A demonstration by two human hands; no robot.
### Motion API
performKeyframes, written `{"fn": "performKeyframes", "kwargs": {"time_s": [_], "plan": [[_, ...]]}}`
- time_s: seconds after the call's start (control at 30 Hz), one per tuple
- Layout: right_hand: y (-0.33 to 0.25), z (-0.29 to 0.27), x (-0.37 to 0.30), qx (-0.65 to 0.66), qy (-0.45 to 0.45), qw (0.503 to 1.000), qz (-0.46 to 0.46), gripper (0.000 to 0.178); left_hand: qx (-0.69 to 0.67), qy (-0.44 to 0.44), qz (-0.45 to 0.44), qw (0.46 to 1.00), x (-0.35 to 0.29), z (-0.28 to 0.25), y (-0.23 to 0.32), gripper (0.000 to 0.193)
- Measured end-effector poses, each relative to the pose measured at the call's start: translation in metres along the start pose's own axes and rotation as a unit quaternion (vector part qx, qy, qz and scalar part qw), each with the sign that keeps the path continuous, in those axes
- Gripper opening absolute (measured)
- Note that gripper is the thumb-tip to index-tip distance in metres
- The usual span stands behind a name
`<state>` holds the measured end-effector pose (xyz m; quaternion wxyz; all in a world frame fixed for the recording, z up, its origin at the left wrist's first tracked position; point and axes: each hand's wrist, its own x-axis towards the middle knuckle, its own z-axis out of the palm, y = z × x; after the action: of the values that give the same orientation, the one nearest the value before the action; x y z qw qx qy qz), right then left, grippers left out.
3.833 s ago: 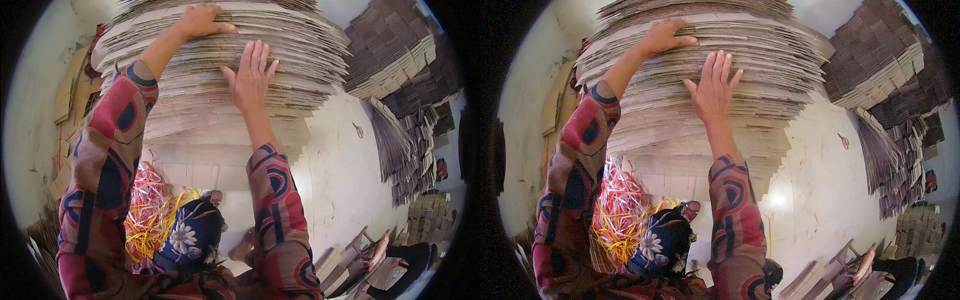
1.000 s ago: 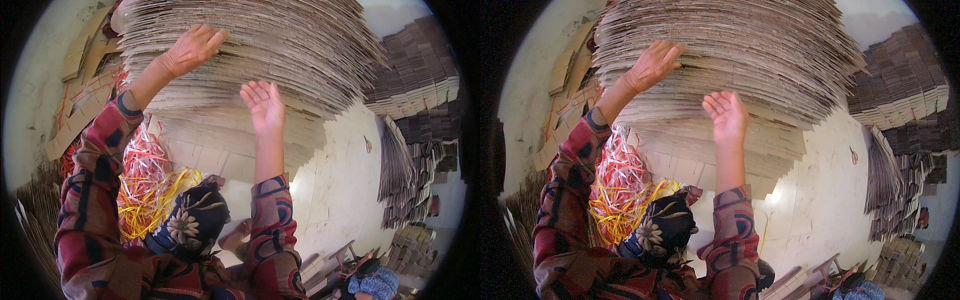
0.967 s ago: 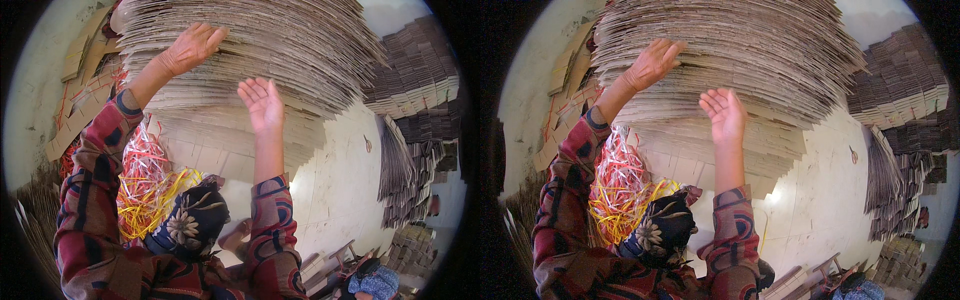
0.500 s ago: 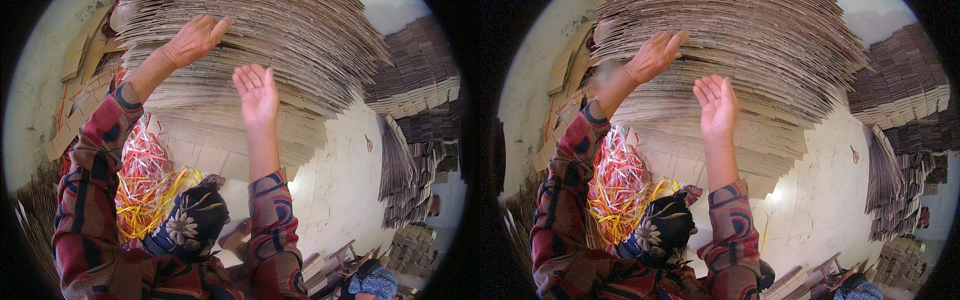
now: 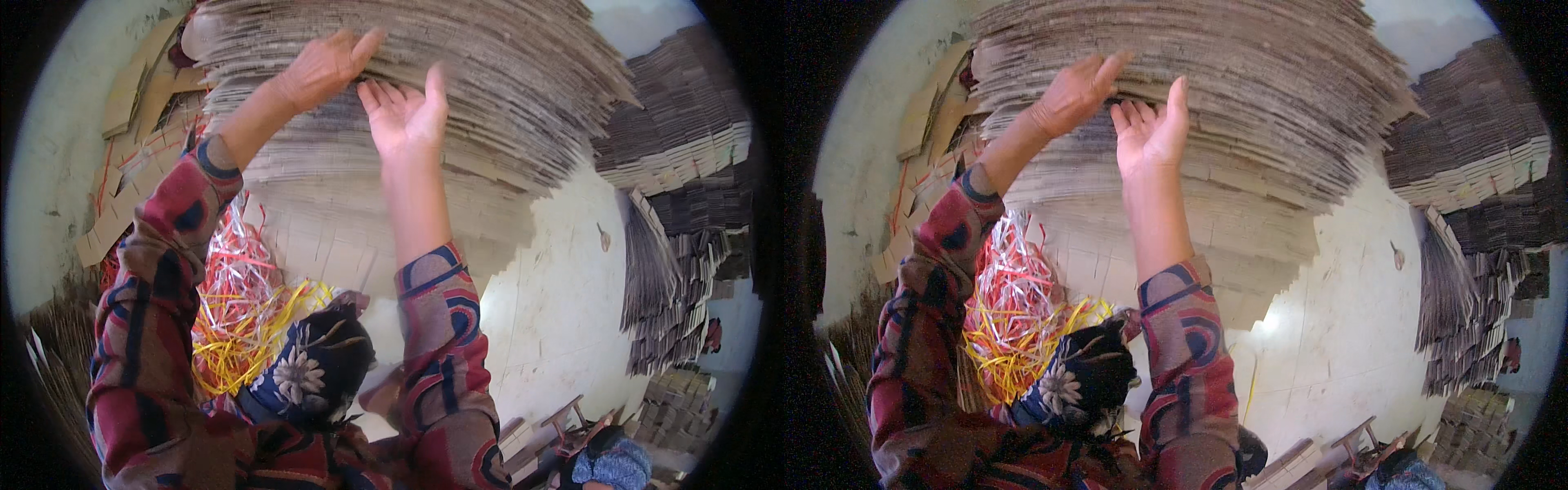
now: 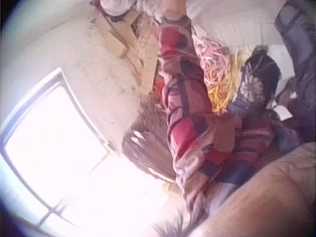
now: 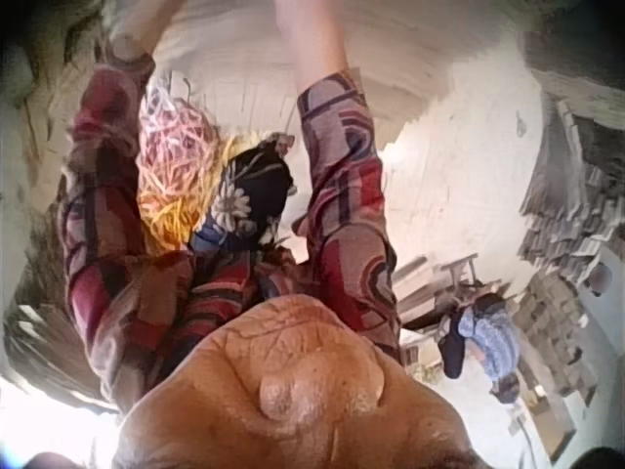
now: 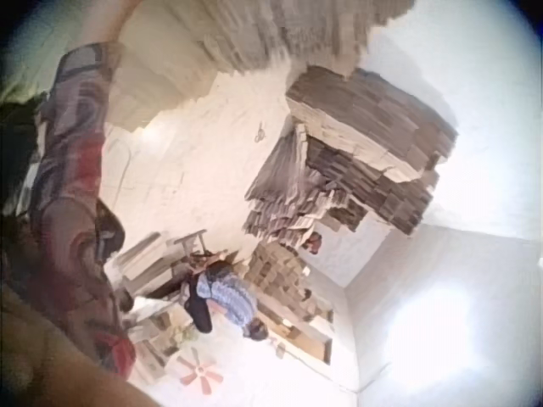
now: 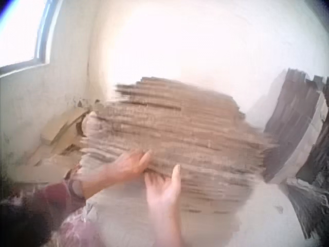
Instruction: The person sits on a low stool and gathers colorful plastic strips, then pulls a stack of flat cardboard sheets onto their lap. They align the sheets, wrap them with the strips, and tie the bundle securely.
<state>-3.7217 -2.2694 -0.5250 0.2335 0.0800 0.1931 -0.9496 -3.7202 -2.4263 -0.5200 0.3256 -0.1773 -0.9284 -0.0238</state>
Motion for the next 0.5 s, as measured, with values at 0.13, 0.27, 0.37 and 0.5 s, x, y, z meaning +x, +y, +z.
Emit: {"fn": "performKeyframes", "kwargs": {"time_s": [0.13, 0.27, 0.37, 0.5], "plan": [[-0.009, 0.011, 0.034, -0.001, 0.06, 0.996, -0.061, 0.082, 0.015, 0.051, 0.029, 0.998, 0.007, 0.0, -0.001, 0.057], [-0.02, -0.005, 0.061, 0.042, 0.026, 0.992, -0.114, 0.064, 0.005, 0.004, 0.027, 1.0, 0.017, -0.014, -0.002, 0.059], [-0.024, -0.017, 0.066, 0.038, 0.014, 0.99, -0.137, 0.069, -0.021, -0.006, 0.045, 0.999, 0.051, -0.034, -0.004, 0.064], [-0.025, -0.02, 0.054, 0.04, 0.013, 0.994, -0.097, 0.074, 0.017, 0.16, 0.103, 0.982, 0.138, -0.045, -0.022, 0.081]]}}
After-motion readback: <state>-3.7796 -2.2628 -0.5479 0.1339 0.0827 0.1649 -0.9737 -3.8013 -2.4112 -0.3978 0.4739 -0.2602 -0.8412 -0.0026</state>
